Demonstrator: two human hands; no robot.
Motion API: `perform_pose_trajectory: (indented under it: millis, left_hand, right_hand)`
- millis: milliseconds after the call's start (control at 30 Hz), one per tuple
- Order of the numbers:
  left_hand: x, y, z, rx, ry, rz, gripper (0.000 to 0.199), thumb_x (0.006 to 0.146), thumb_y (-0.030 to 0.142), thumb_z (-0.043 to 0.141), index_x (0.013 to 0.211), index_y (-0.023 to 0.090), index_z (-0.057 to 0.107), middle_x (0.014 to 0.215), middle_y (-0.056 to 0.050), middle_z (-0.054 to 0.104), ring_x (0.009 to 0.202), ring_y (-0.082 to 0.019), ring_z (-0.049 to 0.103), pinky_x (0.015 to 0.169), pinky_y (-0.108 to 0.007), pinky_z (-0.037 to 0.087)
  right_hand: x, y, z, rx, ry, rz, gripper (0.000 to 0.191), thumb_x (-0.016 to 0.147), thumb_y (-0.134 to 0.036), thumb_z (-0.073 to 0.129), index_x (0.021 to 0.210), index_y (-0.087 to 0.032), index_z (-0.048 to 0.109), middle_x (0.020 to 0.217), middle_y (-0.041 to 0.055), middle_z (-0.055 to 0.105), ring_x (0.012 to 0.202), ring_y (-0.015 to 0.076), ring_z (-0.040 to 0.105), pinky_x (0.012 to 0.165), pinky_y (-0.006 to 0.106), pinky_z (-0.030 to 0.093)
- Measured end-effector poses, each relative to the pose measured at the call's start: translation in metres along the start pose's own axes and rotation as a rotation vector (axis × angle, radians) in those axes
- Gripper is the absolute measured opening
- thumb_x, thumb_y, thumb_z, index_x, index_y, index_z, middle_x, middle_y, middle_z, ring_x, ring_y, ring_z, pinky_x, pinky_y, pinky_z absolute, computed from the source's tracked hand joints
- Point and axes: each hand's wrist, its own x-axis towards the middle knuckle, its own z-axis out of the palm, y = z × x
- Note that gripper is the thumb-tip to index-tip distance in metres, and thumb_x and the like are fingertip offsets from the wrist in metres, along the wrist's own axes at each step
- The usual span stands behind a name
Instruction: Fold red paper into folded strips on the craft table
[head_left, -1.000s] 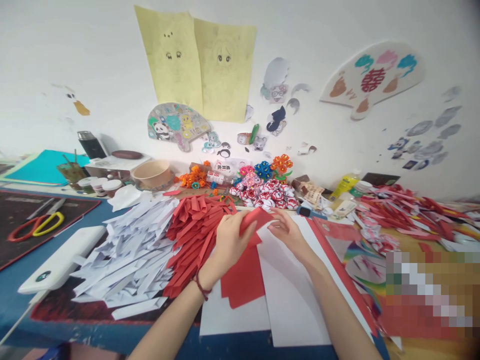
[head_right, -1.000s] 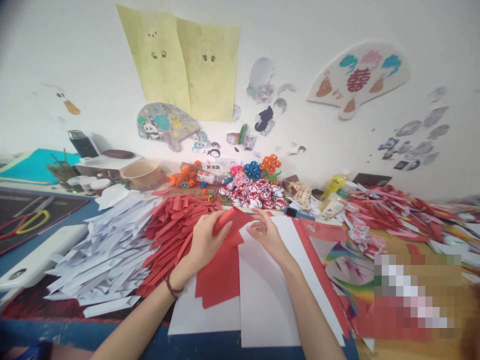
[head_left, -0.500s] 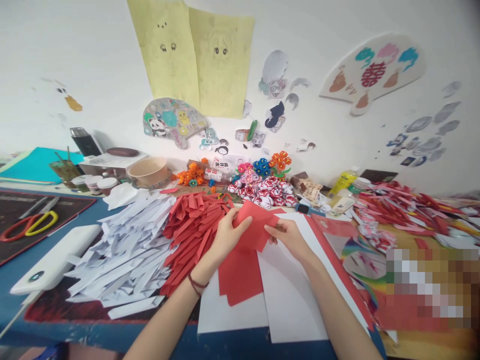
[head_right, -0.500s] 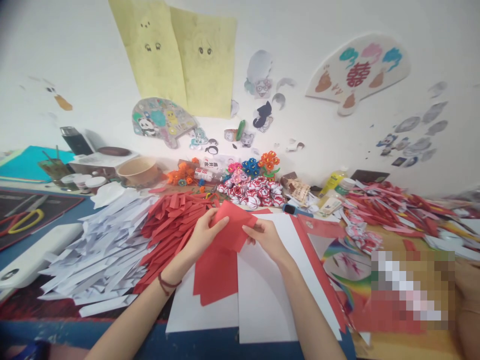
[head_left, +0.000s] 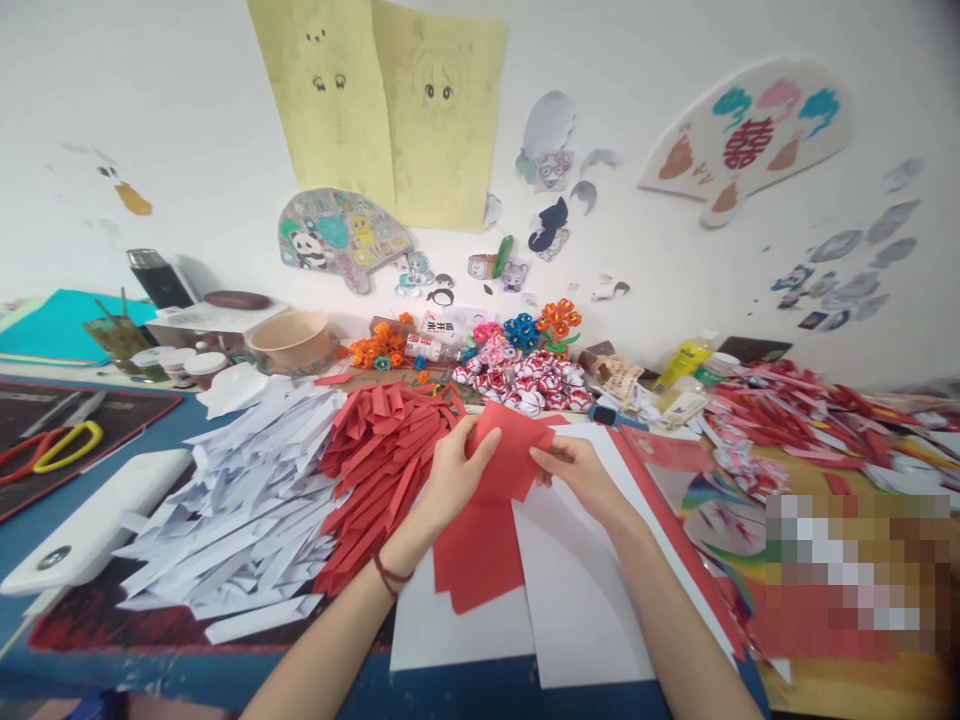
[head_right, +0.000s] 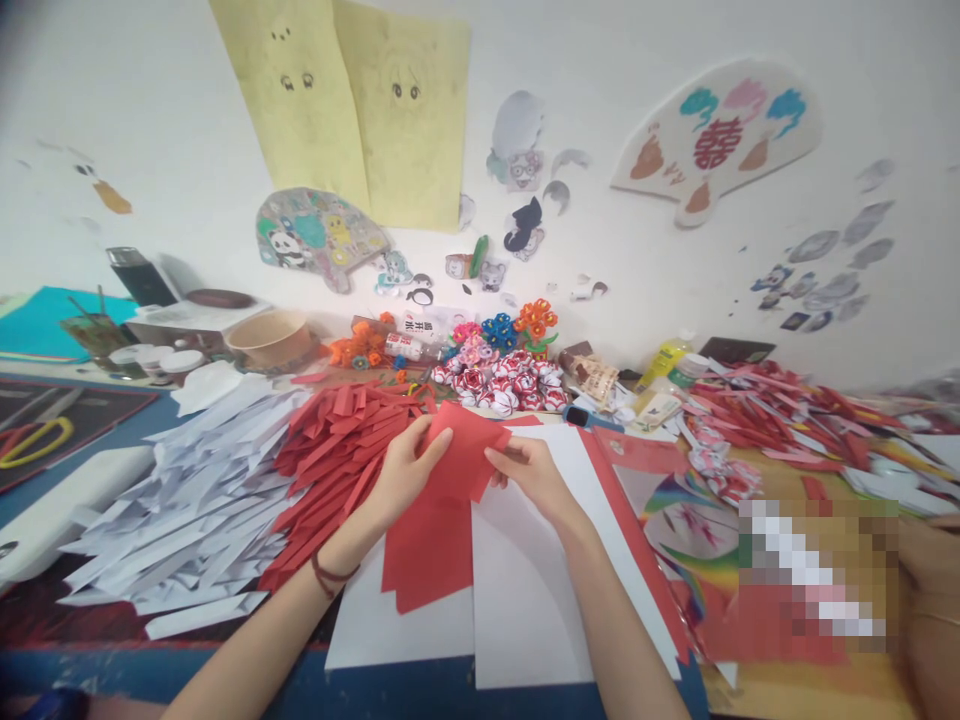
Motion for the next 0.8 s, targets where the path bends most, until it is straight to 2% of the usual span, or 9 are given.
perform_pose_trajectory:
  millis: [200,433,800]
  left_hand:
    - [-0.0023,0.0001,0.002,0.076,0.065,0.003,0.021,0.086,0.037,0.054,0.085,0.016,0.057,0.073,0.002,0.057,0.066,-0.011,0.051,0.061,-0.019,0.037]
    - [-0.0017,0.0001,0.0005,0.024,0.046,-0.006,0.019,0.085,0.035,0.056,0.091,0.017,0.059,0.08,0.0,0.062,0.07,-0.013,0.055,0.063,-0.02,0.04]
    - [-0.0016,-0.0032,0.0005,0.019,0.06,-0.014,0.021,0.084,0.035,0.058,0.096,0.017,0.06,0.088,-0.002,0.065,0.078,-0.015,0.059,0.069,-0.022,0.043]
  right_hand:
    - [-0.0017,0.0011,-0.0001,-0.013,-0.035,0.031,0.034,0.082,-0.046,0.064,0.078,-0.013,0.067,0.06,0.0039,0.064,0.054,0.0138,0.056,0.054,0.026,0.044]
    - [-0.0042,-0.0061,0.0007,0.03,-0.077,0.019,0.031,0.081,-0.044,0.065,0.087,-0.014,0.069,0.066,0.0042,0.065,0.059,0.0149,0.058,0.057,0.027,0.045]
    - [-0.0058,-0.0059,-0.0008,0.016,-0.114,0.012,0.033,0.084,-0.046,0.061,0.088,-0.014,0.068,0.068,0.005,0.065,0.06,0.0153,0.058,0.059,0.028,0.046]
